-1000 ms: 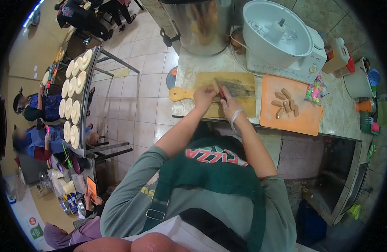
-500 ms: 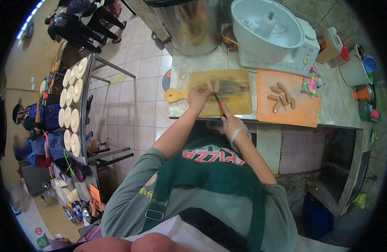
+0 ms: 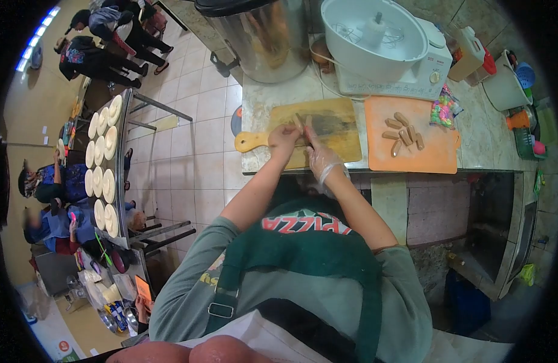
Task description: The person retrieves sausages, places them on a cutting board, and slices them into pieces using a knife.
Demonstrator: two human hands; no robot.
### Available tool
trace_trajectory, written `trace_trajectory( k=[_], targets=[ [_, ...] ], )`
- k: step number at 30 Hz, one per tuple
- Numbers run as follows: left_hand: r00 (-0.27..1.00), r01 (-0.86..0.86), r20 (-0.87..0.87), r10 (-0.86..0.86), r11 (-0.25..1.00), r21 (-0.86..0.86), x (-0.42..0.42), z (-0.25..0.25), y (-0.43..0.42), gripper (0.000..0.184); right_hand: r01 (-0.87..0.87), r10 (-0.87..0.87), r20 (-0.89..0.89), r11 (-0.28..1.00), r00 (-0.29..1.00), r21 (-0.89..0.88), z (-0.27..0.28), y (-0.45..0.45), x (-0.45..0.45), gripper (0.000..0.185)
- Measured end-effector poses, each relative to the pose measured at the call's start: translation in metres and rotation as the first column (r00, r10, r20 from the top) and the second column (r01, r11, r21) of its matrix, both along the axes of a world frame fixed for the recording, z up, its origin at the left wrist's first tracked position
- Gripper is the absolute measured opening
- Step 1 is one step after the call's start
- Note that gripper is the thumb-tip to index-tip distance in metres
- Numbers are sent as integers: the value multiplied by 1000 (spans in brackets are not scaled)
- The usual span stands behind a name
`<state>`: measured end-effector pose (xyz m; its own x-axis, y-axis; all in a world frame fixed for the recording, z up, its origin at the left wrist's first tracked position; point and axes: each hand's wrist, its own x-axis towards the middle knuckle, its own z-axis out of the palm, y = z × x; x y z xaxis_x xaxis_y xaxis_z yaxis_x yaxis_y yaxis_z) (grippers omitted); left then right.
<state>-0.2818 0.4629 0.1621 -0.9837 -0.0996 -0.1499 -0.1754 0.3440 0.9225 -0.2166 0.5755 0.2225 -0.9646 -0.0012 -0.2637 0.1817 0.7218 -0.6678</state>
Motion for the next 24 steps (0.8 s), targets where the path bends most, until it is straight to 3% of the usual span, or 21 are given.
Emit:
trace_trajectory(
  k=[5,7,10,24],
  targets=[
    [1000,14,-2,-14,1000,8,-3,-12,-1,19,-26,26,-20,999,999,21,-3,0,-7,50],
    [998,-7,-60,8,1000,26,-4,-14,0,17,-44,38,102,997,994,56,7,0,-14,48],
    [997,-1,-80,3,1000,25,-3,-11,0,16,-61,58,49,996,997,64,-5,1,-23,47],
    [999,40,8,-40,999,30,2,3,-4,18,-113,110,76,993,991,43,6,5,-11,48]
  ],
)
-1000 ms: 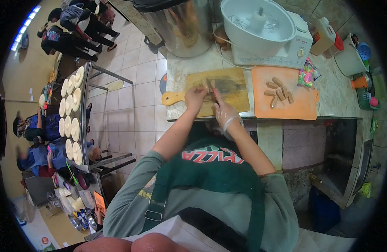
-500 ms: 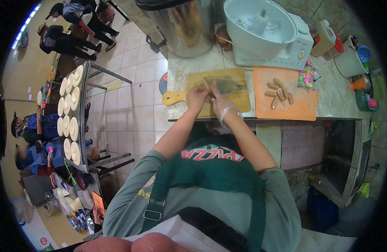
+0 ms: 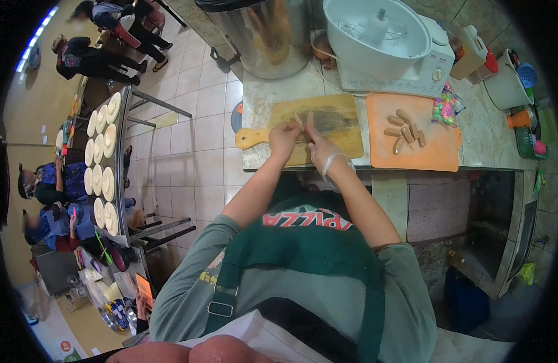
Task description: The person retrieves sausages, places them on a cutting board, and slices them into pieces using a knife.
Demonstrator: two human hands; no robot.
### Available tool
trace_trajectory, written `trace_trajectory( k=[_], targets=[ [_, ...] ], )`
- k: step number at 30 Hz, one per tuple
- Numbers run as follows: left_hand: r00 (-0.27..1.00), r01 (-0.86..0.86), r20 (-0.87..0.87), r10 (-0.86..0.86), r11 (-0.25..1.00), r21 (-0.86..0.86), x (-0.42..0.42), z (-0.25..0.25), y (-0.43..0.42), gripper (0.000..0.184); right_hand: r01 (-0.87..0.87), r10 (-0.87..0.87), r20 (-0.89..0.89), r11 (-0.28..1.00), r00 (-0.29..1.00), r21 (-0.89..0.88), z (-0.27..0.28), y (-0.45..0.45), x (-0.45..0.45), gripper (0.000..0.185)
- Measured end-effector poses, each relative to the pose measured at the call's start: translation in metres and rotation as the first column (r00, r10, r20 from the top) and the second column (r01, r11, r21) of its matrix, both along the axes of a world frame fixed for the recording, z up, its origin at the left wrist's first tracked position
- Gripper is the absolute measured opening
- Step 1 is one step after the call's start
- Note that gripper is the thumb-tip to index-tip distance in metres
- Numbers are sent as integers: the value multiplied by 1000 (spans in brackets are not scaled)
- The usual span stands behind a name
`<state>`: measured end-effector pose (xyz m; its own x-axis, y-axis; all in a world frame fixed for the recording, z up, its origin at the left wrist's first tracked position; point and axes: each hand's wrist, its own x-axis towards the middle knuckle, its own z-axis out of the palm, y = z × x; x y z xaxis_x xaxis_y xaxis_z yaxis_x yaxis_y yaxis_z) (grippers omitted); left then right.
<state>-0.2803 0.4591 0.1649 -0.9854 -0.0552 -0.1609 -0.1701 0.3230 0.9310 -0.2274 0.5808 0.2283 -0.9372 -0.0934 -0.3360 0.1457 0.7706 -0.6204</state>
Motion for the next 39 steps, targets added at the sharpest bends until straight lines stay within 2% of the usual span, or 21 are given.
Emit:
trace_trajectory(
  k=[4,8,11,13,14,16,20,22,25,31,35,38,39],
  targets=[
    [1000,-5,-9,5,1000,-31,-2,-7,-1,18,9,-17,83,995,996,97,-3,0,16,48],
    [1000,-15,20,15,1000,8,-4,-9,0,19,34,-39,98,998,994,57,0,1,34,48],
    [1000,-6,25,8,998,-57,-3,-2,-1,19,25,-47,168,991,985,129,9,5,43,49],
    [1000,9,6,-8,998,-67,-3,-5,-2,19,-41,24,139,991,990,124,8,13,47,51],
    [1000,10,6,-10,998,-68,-4,-11,-2,19,-40,22,139,992,990,124,9,13,47,51],
    [1000,4,28,-6,999,48,-7,-23,-3,18,-34,10,138,984,990,173,12,14,47,52],
    [999,-4,33,2,998,61,-8,-18,-2,18,24,-36,99,992,994,125,3,9,37,53],
    [998,7,61,-9,1000,24,-5,-5,-1,16,66,-63,-65,997,996,47,-11,5,30,50],
    [998,6,65,-10,998,57,-7,-14,-2,16,46,-42,-110,998,993,32,-16,1,22,51],
    [999,-3,42,0,998,70,-12,-35,-4,18,28,-24,-162,999,986,23,-34,0,15,51],
    [999,-6,42,1,993,119,-12,-36,-4,18,5,2,-125,998,992,55,-27,1,9,50],
    [999,-8,40,5,997,79,-12,-35,-3,18,8,-6,-149,1000,989,10,-17,-1,2,49],
    [1000,-10,21,9,999,53,-12,-36,-3,17,-6,11,-86,998,996,58,-15,-2,-2,48]
  ],
)
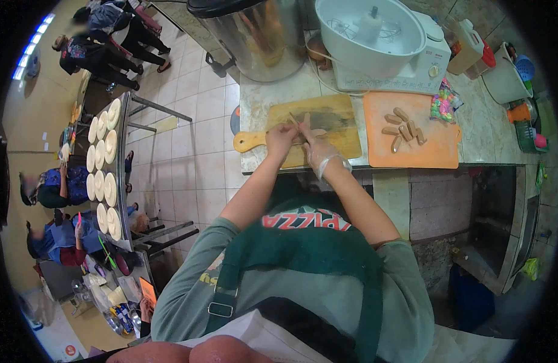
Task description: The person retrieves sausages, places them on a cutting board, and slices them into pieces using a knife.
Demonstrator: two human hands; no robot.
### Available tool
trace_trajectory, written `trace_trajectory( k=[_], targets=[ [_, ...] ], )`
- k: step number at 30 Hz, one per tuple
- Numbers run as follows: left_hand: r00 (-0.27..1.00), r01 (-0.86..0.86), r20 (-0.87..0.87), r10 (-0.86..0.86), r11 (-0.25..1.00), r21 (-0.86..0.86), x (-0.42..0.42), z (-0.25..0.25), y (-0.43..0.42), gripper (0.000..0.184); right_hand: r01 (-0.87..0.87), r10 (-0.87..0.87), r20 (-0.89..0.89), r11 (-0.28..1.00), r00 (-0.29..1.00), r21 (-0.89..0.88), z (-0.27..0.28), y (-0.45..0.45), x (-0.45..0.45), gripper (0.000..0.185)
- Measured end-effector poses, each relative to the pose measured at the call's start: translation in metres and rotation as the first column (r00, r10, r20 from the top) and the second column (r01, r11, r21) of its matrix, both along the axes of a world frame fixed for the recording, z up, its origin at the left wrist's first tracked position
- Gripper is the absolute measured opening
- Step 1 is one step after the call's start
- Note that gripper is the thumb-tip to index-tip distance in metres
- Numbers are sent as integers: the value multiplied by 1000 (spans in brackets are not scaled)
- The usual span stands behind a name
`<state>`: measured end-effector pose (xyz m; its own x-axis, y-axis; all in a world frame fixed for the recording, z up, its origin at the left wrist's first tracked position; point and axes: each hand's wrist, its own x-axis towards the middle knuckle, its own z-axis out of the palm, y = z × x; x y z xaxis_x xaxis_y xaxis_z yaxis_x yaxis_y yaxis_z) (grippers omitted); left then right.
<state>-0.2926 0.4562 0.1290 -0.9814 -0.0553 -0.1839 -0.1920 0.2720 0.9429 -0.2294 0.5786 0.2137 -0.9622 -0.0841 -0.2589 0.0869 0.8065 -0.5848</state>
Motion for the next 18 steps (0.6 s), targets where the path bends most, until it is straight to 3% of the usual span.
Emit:
trace_trajectory(
  k=[5,7,11,14,18],
  targets=[
    [999,48,17,-47,999,-18,3,13,0,19,-25,17,97,996,995,85,5,-1,-10,46],
    [999,47,6,-47,998,-44,3,15,0,20,-39,41,-44,998,998,50,-4,1,-11,46],
    [998,54,-19,-56,994,-96,5,23,1,21,-47,47,9,999,999,12,-7,6,-11,45],
    [999,37,28,-34,995,-93,7,30,2,23,-72,58,-153,994,986,-85,-10,8,-7,44],
    [999,38,2,-38,992,-122,8,28,1,22,-29,31,14,994,999,-101,-1,7,-8,45]
  ],
)
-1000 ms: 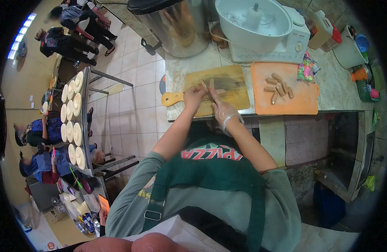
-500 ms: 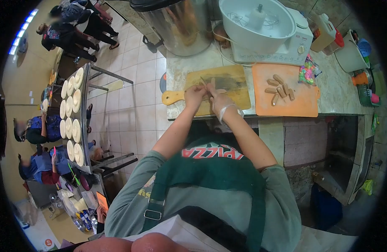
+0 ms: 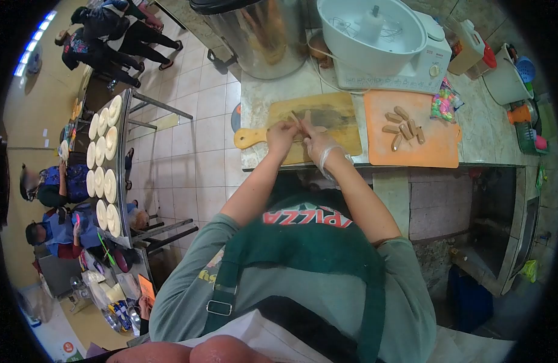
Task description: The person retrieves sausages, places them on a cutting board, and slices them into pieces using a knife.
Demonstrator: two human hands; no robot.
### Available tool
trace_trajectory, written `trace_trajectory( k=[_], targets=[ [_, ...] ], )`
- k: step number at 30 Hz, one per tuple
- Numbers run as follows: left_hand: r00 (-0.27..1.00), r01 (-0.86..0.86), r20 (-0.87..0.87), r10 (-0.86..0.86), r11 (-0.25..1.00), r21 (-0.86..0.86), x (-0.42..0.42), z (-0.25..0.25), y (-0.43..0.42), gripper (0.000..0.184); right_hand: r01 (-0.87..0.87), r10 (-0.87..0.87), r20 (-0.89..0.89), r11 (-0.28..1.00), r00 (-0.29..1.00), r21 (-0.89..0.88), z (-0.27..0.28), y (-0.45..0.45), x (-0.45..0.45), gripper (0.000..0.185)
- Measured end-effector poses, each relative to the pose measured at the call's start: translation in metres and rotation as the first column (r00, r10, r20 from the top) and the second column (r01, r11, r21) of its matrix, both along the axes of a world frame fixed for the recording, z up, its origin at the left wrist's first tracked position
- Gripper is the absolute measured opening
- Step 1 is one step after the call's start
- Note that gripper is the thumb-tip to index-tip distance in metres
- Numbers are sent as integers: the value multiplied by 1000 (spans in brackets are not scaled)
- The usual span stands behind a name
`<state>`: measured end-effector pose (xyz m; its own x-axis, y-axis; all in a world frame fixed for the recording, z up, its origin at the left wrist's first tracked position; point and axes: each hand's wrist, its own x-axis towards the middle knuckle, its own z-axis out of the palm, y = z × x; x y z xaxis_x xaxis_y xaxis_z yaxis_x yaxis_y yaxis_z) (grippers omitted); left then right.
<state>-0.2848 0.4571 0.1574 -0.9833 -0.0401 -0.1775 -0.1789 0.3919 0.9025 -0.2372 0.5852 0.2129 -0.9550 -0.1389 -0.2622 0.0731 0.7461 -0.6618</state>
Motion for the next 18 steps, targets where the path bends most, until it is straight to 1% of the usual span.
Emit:
trace_trajectory(
  k=[1,5,7,10,14,16,18],
  targets=[
    [1000,5,-8,-5,1000,-6,0,0,0,22,9,-9,48,1000,999,13,2,0,0,45],
    [1000,3,-5,-3,1000,-8,0,-1,0,22,12,-14,51,1000,999,23,-2,-1,3,47],
    [999,7,-38,-9,999,-47,-1,-3,-1,21,-7,1,78,998,997,66,3,-2,6,48],
    [999,-4,-34,2,999,-52,0,-2,0,20,-8,0,103,997,995,75,13,-4,13,49],
    [999,-13,-45,12,999,-30,2,-1,-1,20,5,-18,121,994,993,106,12,-6,21,49],
    [996,-10,-89,1,995,-104,3,-1,-1,20,11,-25,119,993,993,118,16,-6,26,49],
    [995,-34,-101,26,996,-85,2,-7,0,18,-3,-17,141,990,990,144,16,-6,31,50]
  ],
)
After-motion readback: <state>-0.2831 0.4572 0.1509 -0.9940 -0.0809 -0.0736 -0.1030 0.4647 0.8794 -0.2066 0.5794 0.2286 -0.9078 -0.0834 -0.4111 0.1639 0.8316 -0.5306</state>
